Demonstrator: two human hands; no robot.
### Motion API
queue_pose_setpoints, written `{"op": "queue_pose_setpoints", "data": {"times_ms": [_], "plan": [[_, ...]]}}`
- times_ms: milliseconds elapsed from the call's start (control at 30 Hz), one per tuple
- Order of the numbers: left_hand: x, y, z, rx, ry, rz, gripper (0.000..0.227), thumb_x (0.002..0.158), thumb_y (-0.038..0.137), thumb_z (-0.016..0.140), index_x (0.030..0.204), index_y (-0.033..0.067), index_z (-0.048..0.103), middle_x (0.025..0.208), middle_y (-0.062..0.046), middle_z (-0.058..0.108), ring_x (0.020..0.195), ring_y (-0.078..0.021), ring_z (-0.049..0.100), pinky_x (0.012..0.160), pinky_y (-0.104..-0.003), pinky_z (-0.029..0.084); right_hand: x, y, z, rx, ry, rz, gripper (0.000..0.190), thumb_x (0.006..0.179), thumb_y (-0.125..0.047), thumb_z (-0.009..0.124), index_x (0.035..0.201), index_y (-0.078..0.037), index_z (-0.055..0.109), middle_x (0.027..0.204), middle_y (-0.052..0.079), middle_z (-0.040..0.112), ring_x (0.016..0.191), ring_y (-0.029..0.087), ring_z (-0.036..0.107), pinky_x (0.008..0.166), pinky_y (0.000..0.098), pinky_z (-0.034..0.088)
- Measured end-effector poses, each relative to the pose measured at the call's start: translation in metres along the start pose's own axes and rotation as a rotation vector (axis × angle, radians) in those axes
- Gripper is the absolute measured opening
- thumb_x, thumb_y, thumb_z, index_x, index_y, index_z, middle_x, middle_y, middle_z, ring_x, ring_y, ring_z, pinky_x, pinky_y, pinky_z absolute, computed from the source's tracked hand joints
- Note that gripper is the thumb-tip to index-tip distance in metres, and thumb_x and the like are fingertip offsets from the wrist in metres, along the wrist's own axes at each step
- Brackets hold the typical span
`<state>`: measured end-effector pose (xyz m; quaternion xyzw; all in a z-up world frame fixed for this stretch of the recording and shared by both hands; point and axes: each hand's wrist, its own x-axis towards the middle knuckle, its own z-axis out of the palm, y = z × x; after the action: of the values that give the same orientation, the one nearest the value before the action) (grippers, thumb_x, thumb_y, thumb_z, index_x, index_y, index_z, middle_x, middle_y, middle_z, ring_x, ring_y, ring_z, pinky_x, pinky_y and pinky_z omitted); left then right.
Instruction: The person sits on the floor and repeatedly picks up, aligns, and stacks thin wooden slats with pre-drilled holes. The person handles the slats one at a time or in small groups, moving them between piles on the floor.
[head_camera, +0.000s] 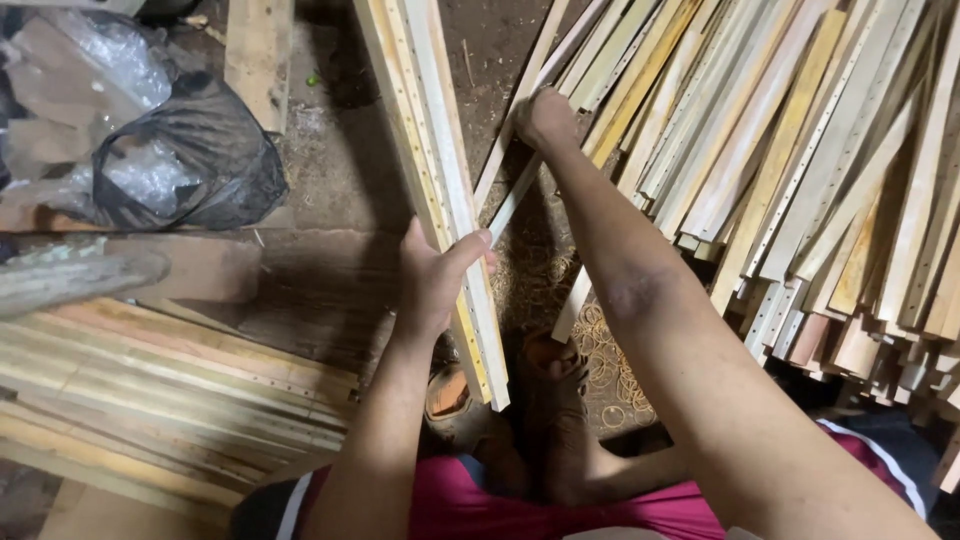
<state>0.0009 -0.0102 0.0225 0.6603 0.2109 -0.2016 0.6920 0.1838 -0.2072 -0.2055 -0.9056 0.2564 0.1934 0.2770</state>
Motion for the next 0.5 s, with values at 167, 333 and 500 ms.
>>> {"op": "queue_pose_setpoints", "data": {"times_ms": [167, 333, 500], "plan": [[0.004, -0.003, -0.001, 0.04, -0.004, -0.044, 0.091, 0.076, 0.023, 0.073, 0.151, -0.0092, 0.032, 0.064, -0.01, 0.074, 0.077, -0.0222, 0.076, 0.116, -0.053, 0.035, -0.015, -0.009, 0.003, 0.372, -0.044, -0.064, 0.035, 0.092, -0.007, 0.05, 0.119, -0.008, 0.073, 0.116, 0.01, 0.076, 0.063, 0.008, 0.065, 0.052, 0.0221, 0.059], [0.001, 0.004, 0.0, 0.01, 0.051, -0.085, 0.042, 0.074, 0.013, 0.072, 0.113, 0.0045, 0.06, 0.073, -0.011, 0.072, 0.066, -0.0209, 0.071, 0.065, -0.038, 0.06, -0.051, 0.014, -0.036, 0.379, 0.164, 0.086, 0.021, 0.101, -0.01, 0.051, 0.118, -0.013, 0.062, 0.09, 0.006, 0.072, 0.059, 0.012, 0.065, 0.043, 0.0215, 0.053], [0.0, 0.004, 0.004, 0.003, 0.016, -0.065, 0.045, 0.073, 0.012, 0.072, 0.115, 0.0038, 0.059, 0.073, -0.01, 0.069, 0.067, -0.0197, 0.069, 0.068, -0.038, 0.062, -0.029, 0.085, -0.054, 0.11, 0.252, 0.099, 0.02, 0.101, -0.031, 0.064, 0.106, -0.012, 0.063, 0.089, 0.001, 0.07, 0.068, 0.016, 0.066, 0.052, 0.025, 0.06]]}}
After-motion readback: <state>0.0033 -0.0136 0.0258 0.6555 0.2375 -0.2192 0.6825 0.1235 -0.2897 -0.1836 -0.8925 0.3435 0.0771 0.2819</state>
